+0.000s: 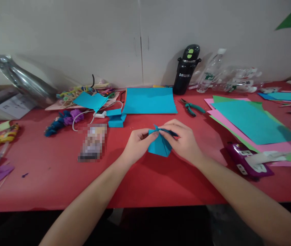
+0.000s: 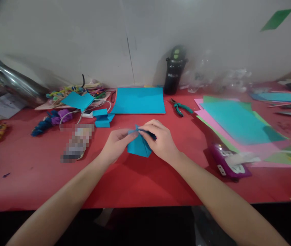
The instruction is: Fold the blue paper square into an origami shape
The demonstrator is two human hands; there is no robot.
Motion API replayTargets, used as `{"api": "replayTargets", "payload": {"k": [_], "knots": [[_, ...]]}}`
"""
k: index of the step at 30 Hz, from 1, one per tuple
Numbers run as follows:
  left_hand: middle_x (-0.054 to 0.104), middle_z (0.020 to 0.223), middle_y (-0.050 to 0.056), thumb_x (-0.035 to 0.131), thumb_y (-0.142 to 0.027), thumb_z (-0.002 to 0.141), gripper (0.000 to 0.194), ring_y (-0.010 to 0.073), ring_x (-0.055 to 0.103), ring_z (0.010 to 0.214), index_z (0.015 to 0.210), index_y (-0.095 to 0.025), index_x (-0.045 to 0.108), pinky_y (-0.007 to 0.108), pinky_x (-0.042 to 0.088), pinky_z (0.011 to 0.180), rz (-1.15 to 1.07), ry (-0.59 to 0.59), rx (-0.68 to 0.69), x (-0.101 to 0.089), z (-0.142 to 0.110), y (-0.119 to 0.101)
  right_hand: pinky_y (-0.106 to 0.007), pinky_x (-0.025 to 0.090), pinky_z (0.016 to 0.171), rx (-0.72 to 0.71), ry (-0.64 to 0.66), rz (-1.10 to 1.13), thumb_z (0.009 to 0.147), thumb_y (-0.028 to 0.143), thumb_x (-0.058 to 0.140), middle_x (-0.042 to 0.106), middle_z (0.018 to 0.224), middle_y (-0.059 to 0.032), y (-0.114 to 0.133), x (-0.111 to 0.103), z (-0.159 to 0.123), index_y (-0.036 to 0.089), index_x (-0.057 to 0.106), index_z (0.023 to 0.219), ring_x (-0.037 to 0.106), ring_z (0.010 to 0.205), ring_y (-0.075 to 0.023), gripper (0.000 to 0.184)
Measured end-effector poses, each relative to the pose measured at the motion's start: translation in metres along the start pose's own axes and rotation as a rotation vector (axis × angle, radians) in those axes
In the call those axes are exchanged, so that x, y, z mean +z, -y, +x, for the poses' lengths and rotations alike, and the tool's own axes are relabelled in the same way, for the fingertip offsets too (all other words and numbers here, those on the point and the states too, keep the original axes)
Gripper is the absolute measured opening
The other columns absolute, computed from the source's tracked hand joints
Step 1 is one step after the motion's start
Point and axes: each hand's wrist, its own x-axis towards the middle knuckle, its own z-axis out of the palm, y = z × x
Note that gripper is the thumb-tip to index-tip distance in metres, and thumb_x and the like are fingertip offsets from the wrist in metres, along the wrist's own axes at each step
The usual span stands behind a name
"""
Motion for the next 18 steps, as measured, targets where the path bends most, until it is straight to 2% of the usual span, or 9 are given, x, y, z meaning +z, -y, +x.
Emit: {"api": "replayTargets", "payload": {"k": [5, 8, 13, 18], "knots": [[0.061, 0.066, 0.000, 0.072, -0.041, 0.082, 0.026, 0.0111, 0.051, 0.058, 0.076, -0.016, 0.069, 0.024, 0.043, 0.056, -0.130, -0.117, -0.085, -0.0025, 0.0028, 0.0032, -0.035, 0.053, 0.083, 0.029, 0.015, -0.005, 0.097, 0.027, 0.058, 0.067, 0.097, -0.0060, -0.0024, -0.0027, 0.0022, 0.022, 0.068, 0.100, 0.064, 0.092, -0.0198, 0.012], [0.065, 0.070, 0.002, 0.073, -0.039, 0.080, 0.023, 0.0118, 0.055, 0.059, 0.081, -0.016, 0.071, 0.024, 0.044, 0.056, -0.195, -0.104, -0.142, -0.0034, 0.0040, 0.0033, -0.035, 0.053, 0.085, 0.029, 0.019, -0.007, 0.097, 0.027, 0.058, 0.067, 0.098, -0.0064, -0.0034, -0.0037, 0.0024, 0.021, 0.068, 0.101, 0.065, 0.093, -0.0200, 0.013], [0.068, 0.074, 0.002, 0.074, -0.040, 0.080, 0.024, 0.0132, 0.059, 0.063, 0.083, -0.016, 0.072, 0.026, 0.049, 0.062, -0.222, -0.103, -0.153, -0.0034, 0.0041, 0.0020, -0.039, 0.054, 0.090, -0.007, 0.094, -0.010, 0.100, 0.026, 0.051, 0.067, 0.110, -0.0079, -0.0044, -0.0045, 0.0003, 0.025, 0.068, 0.119, 0.064, 0.103, -0.0216, 0.026], [0.069, 0.074, 0.002, 0.073, -0.038, 0.080, 0.021, 0.0135, 0.060, 0.064, 0.085, -0.017, 0.072, 0.025, 0.049, 0.060, -0.271, -0.086, -0.177, -0.0065, 0.0051, 0.0017, -0.042, 0.053, 0.093, -0.125, 0.166, -0.078, 0.099, 0.019, 0.047, 0.063, 0.120, -0.0093, -0.0080, -0.0055, -0.0013, 0.029, 0.062, 0.133, 0.061, 0.110, -0.0227, 0.038]]}}
